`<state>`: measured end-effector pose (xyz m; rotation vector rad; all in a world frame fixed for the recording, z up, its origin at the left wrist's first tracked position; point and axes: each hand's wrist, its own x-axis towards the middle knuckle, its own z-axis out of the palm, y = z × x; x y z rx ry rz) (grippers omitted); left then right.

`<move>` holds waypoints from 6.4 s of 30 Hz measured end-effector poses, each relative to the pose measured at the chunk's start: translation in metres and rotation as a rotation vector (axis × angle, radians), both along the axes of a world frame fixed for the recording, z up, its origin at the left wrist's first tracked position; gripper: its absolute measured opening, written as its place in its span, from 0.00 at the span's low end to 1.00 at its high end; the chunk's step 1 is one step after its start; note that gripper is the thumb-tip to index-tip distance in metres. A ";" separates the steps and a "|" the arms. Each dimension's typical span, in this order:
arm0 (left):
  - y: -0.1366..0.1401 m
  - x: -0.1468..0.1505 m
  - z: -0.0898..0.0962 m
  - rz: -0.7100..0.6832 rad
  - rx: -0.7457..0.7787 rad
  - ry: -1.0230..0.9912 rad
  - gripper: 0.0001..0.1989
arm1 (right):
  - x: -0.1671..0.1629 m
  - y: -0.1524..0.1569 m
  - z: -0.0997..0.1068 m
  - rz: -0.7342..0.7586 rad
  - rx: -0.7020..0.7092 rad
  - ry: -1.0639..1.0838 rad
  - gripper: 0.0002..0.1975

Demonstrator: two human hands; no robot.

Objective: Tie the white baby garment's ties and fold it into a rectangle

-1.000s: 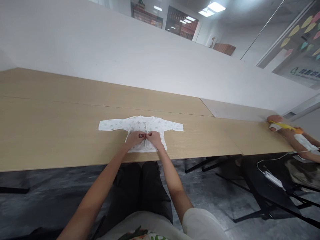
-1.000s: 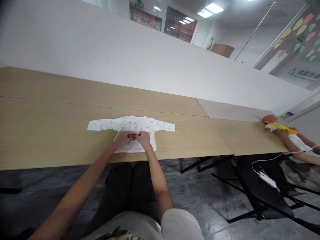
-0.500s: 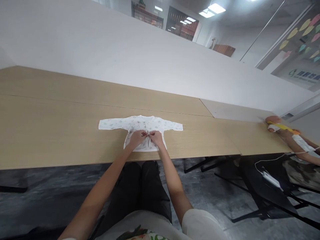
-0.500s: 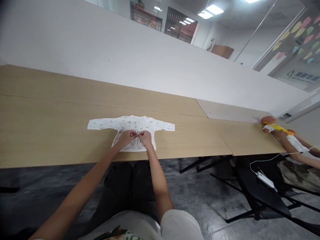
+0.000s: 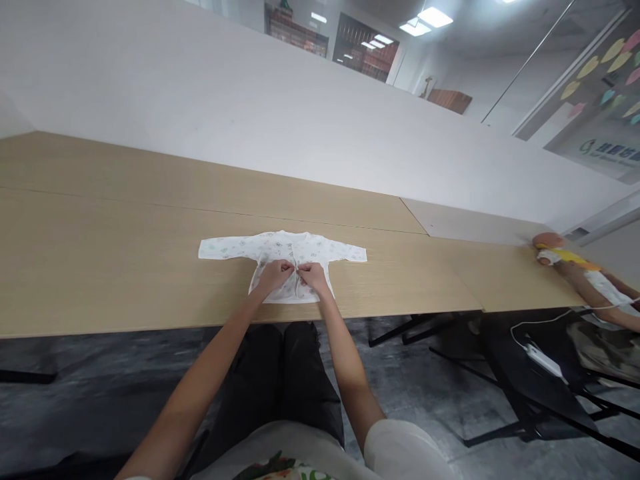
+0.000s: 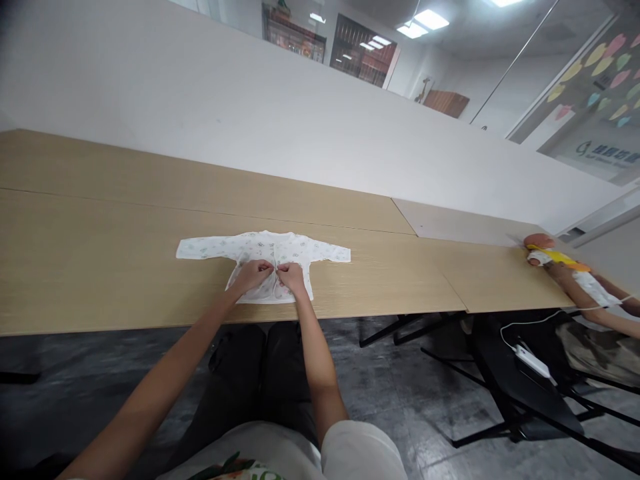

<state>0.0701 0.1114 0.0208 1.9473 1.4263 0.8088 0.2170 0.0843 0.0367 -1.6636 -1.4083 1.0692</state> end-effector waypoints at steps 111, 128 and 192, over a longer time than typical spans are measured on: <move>-0.021 -0.011 -0.004 -0.083 0.403 0.586 0.19 | -0.012 0.034 0.006 0.062 0.070 -0.591 0.10; -0.004 -0.025 -0.005 -0.202 0.390 0.468 0.18 | -0.003 0.030 0.001 0.107 0.140 -0.400 0.09; 0.031 -0.116 0.055 0.385 0.242 0.389 0.17 | 0.163 0.044 0.042 0.165 0.612 -1.023 0.10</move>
